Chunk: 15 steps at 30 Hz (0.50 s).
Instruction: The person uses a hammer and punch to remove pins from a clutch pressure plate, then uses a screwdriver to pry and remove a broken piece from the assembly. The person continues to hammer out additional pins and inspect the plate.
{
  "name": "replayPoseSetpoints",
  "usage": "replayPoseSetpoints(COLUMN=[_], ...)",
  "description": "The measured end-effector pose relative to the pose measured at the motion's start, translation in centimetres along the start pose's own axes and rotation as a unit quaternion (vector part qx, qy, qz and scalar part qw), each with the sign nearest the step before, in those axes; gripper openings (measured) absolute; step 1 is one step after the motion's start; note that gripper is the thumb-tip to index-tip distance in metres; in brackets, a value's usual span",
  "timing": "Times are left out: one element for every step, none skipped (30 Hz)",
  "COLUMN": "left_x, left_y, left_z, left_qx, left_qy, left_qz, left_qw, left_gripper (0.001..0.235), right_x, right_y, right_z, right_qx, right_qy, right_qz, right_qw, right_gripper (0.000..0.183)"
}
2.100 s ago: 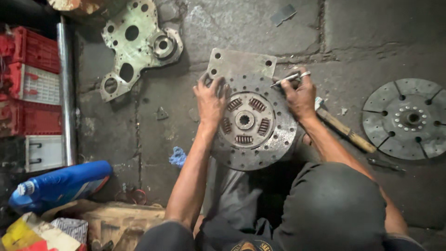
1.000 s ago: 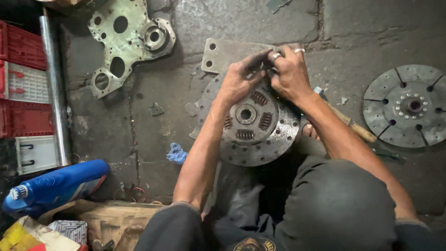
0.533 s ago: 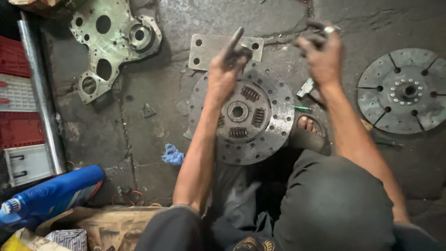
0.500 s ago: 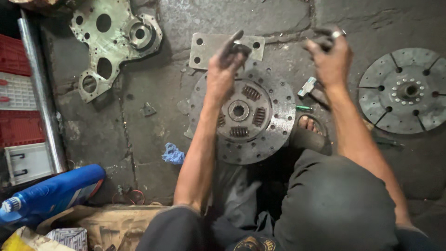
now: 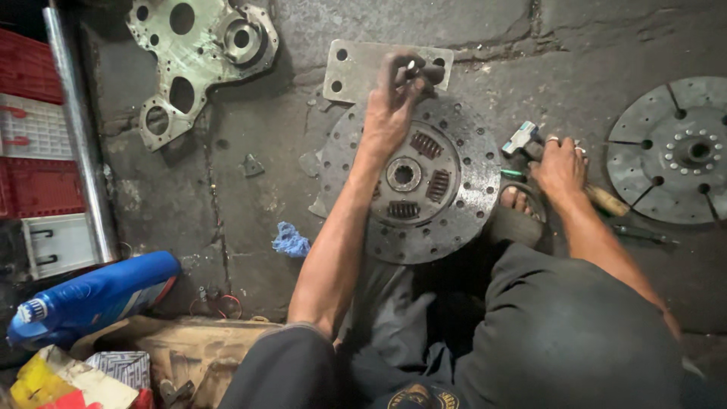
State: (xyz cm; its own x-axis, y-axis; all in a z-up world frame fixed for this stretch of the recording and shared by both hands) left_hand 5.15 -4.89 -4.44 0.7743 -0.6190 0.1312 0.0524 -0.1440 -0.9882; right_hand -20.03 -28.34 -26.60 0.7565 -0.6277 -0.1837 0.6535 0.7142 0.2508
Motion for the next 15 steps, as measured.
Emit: replayPoseSetpoints(left_x=[0.1,0.1,0.1,0.1,0.1,0.1,0.2,-0.1,-0.3,-0.2,-0.2,-0.2,-0.2,-0.4,-0.4], left_y=[0.0,-0.1,0.1,0.2,0.4,0.0,-0.4,-0.7,-0.7,-0.7,-0.7,-1.0,-1.3,-1.6,-1.5], left_z=[-0.1,-0.2,-0.4,-0.4,-0.5,-0.5,-0.5,-0.6,-0.6,-0.6,-0.7,-0.7,-0.7,-0.6,-0.6], left_qx=[0.014,0.027,0.061,0.095,0.129,0.140,0.150,0.160,0.159,0.157,0.155,0.156,0.157,0.159,0.170], left_qy=[0.005,0.010,0.015,0.019,0.023,0.021,0.019,0.017,0.013,0.010,0.007,0.003,-0.001,-0.006,0.000], left_qz=[-0.010,-0.019,-0.012,-0.003,0.005,-0.026,-0.057,-0.084,-0.076,-0.070,-0.064,-0.078,-0.093,-0.106,-0.094], left_qw=[1.000,0.999,0.998,0.995,0.991,0.990,0.987,0.983,0.984,0.985,0.986,0.985,0.983,0.982,0.981], left_gripper=[0.029,0.029,0.029,0.028,0.028,0.030,0.033,0.035,0.036,0.036,0.037,0.036,0.036,0.036,0.035], right_x=[0.4,0.7,0.9,0.9,0.9,0.9,1.0,0.5,0.0,-0.2,-0.5,-0.8,-1.1,-1.7,-2.3], right_y=[-0.3,-0.6,-0.8,-0.7,-0.5,-0.2,-0.1,-0.1,-0.1,-0.1,-0.1,0.1,0.7,1.4,2.2], right_z=[-0.4,-0.6,-0.9,-0.7,-0.5,-0.2,-0.2,-0.2,0.1,0.8,1.7,2.9,4.2,5.6,7.2], right_qx=[0.003,0.004,0.005,0.027,0.049,0.071,0.087,0.102,0.117,0.163,0.210,0.256,0.276,0.296,0.317], right_qy=[0.016,0.033,0.049,0.022,-0.005,-0.033,-0.023,-0.010,0.003,0.006,0.008,0.010,0.019,0.030,0.042], right_qz=[0.003,0.006,0.009,0.028,0.046,0.065,0.059,0.050,0.042,0.025,0.008,-0.007,0.006,0.019,0.032], right_qw=[1.000,0.999,0.999,0.999,0.998,0.995,0.994,0.994,0.992,0.986,0.978,0.967,0.961,0.954,0.947], right_gripper=[0.057,0.056,0.056,0.055,0.055,0.055,0.053,0.051,0.051,0.047,0.044,0.040,0.038,0.037,0.036])
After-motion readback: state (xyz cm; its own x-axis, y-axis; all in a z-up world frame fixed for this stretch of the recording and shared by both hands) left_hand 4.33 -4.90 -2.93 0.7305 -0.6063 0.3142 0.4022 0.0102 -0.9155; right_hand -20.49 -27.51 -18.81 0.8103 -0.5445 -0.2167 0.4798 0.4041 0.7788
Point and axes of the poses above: each hand's wrist, its own x-axis towards the middle knuckle, its own z-axis out of the back of the hand, y = z × x, the point moved 6 cm from there along x, towards the middle knuckle, and after that the axes turned 4 degrees about -y, right-handed, at the moved point
